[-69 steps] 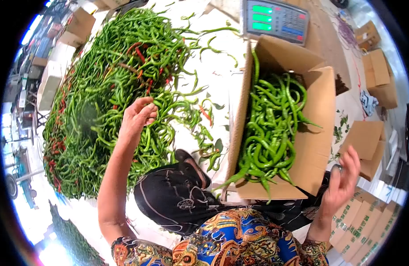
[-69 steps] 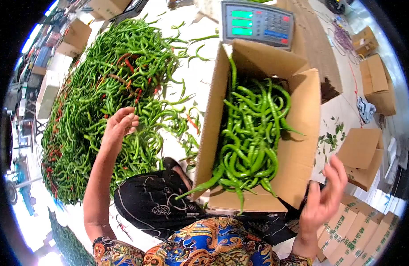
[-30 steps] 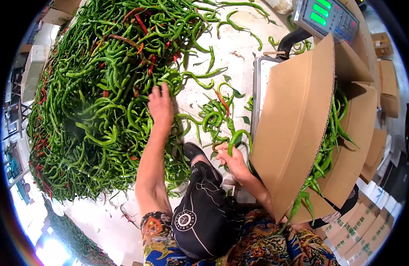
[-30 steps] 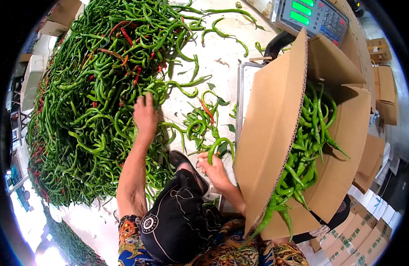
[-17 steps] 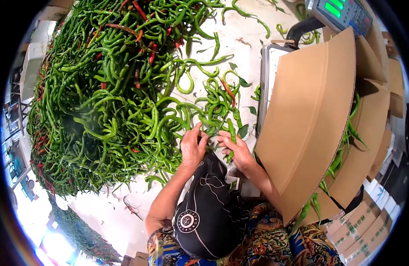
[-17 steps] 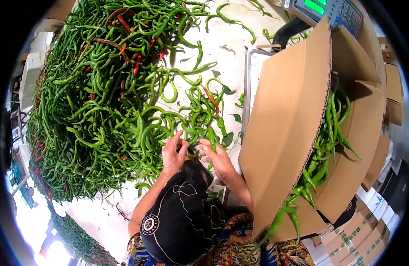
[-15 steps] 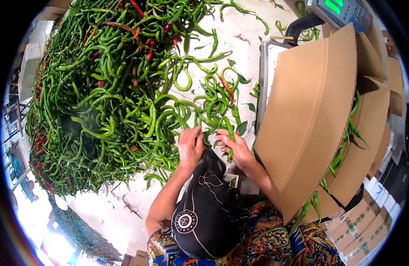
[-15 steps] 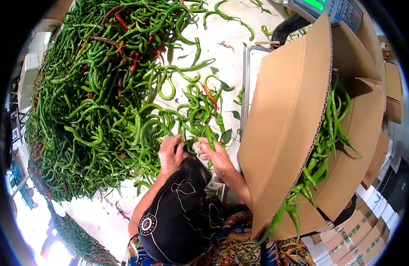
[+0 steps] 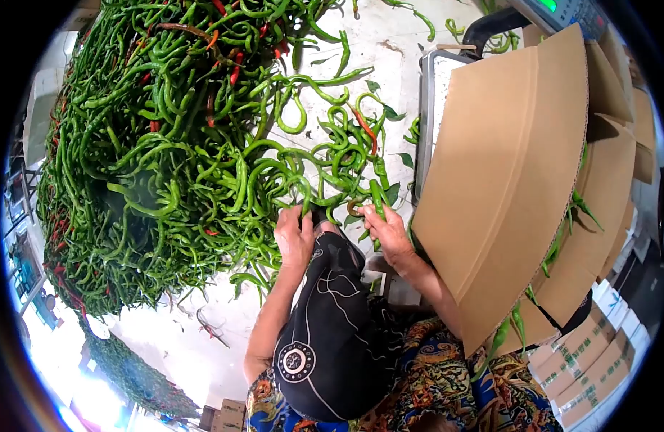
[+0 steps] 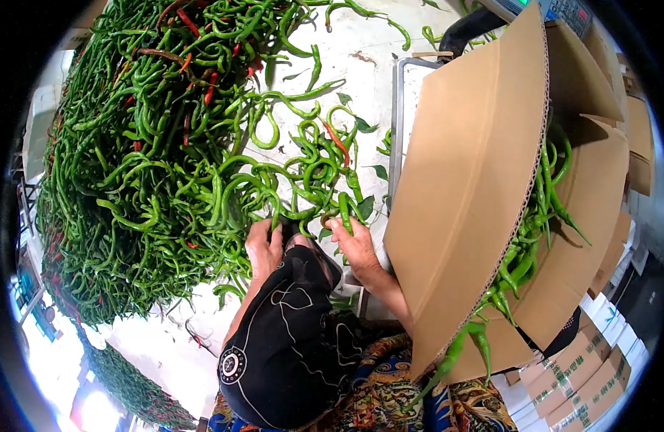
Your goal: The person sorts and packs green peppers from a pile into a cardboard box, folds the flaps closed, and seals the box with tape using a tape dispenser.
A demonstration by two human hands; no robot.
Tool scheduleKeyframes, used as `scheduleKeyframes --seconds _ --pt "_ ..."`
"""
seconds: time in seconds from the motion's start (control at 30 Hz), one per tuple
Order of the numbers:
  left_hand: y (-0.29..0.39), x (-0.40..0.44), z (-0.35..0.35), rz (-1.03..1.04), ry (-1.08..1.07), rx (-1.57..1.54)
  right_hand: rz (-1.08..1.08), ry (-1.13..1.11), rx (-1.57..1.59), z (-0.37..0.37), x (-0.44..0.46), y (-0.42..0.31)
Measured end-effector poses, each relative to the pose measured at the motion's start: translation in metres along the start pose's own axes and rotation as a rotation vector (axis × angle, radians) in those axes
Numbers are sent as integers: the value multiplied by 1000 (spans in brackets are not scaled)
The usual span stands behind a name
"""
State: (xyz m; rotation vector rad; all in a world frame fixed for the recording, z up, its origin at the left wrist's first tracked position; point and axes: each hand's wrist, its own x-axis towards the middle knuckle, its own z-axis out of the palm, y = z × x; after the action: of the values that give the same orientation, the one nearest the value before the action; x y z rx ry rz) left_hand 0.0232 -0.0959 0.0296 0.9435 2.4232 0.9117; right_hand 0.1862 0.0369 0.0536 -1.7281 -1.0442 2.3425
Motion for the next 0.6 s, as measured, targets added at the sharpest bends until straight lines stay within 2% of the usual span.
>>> scheduleKeyframes --seconds 0.03,0.13,0.17,0.27,0.3,0.4,0.53,0.6 --pt "11 1 -10 37 -35 -13 -17 4 -4 1 0 0" --pt "9 10 -3 245 -138 259 -64 -6 -3 1 -1 3" --pt "1 14 4 171 -272 352 -58 3 -18 1 -1 5" --pt "-3 28 8 274 -326 431 -58 12 -75 0 -4 1" --pt "10 34 1 341 -272 473 -76 17 -77 -2 -6 1" --pt "24 38 -7 376 -187 290 -41 -12 -15 -9 -6 5" --pt "54 48 -18 61 -421 -287 -81 -108 69 -3 -8 -1" --pt "71 45 -19 75 -511 -322 -51 -274 132 2 -6 -9"
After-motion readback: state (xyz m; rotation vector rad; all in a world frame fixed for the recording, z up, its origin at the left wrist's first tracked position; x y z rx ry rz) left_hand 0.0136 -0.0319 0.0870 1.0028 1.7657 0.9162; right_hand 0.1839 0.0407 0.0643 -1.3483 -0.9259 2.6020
